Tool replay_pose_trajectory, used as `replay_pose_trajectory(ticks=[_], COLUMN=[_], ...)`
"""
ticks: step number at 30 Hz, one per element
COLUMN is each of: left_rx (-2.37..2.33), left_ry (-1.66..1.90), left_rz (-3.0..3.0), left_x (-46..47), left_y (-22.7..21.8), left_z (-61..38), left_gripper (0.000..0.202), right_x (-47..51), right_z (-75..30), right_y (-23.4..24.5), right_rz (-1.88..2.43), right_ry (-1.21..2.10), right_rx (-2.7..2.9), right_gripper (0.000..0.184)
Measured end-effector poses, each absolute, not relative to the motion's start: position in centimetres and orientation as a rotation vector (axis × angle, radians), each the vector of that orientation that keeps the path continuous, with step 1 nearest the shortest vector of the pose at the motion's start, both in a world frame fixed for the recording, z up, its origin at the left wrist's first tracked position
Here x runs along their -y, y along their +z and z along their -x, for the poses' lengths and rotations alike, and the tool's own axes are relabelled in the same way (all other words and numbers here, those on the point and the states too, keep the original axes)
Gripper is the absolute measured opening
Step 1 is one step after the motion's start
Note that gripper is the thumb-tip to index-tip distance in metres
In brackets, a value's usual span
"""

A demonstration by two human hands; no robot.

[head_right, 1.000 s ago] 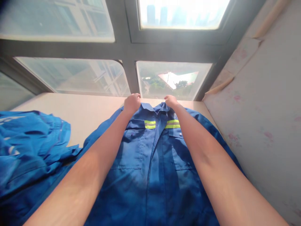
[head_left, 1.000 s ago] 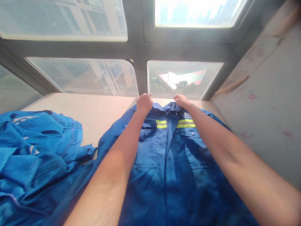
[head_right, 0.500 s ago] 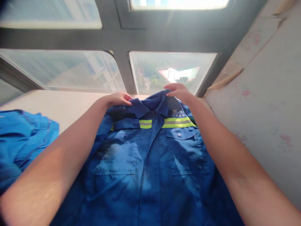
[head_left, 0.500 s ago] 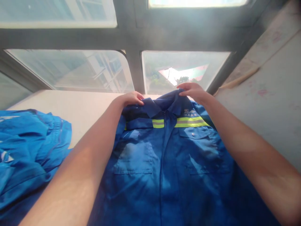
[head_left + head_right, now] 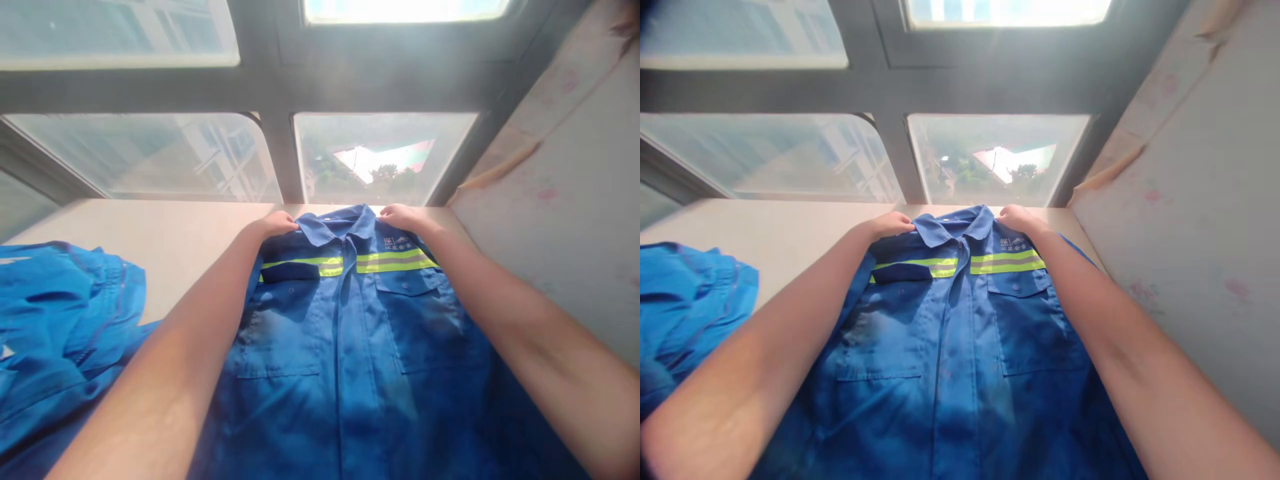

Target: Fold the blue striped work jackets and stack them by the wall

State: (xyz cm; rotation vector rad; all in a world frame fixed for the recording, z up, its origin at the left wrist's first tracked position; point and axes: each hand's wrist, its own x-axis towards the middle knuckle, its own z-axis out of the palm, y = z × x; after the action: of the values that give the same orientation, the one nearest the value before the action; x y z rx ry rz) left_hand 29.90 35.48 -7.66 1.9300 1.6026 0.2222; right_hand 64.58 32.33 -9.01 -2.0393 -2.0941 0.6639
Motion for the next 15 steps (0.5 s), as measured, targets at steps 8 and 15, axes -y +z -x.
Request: replay_pose_trajectory(ticks=[8, 15], left_rx=[-1.516, -1.951], left_ry=[0.894, 0.234], left_rz=[-2.055, -2.241], left_x=[-37.7, -36.9], left_y=[-9.1, -9.6], left_z=[-29.3, -32.2], left_gripper=[0.035, 0.023], right_x=[-32.8, -32.3], right_z=[-68.4, -66.8], right_y=[-10.3, -12.4], right_rz=[1.729, 2.226], right_ry=[0.567, 0.007], right_rx=[1.805, 1.998], right_gripper=[0.034, 0.043])
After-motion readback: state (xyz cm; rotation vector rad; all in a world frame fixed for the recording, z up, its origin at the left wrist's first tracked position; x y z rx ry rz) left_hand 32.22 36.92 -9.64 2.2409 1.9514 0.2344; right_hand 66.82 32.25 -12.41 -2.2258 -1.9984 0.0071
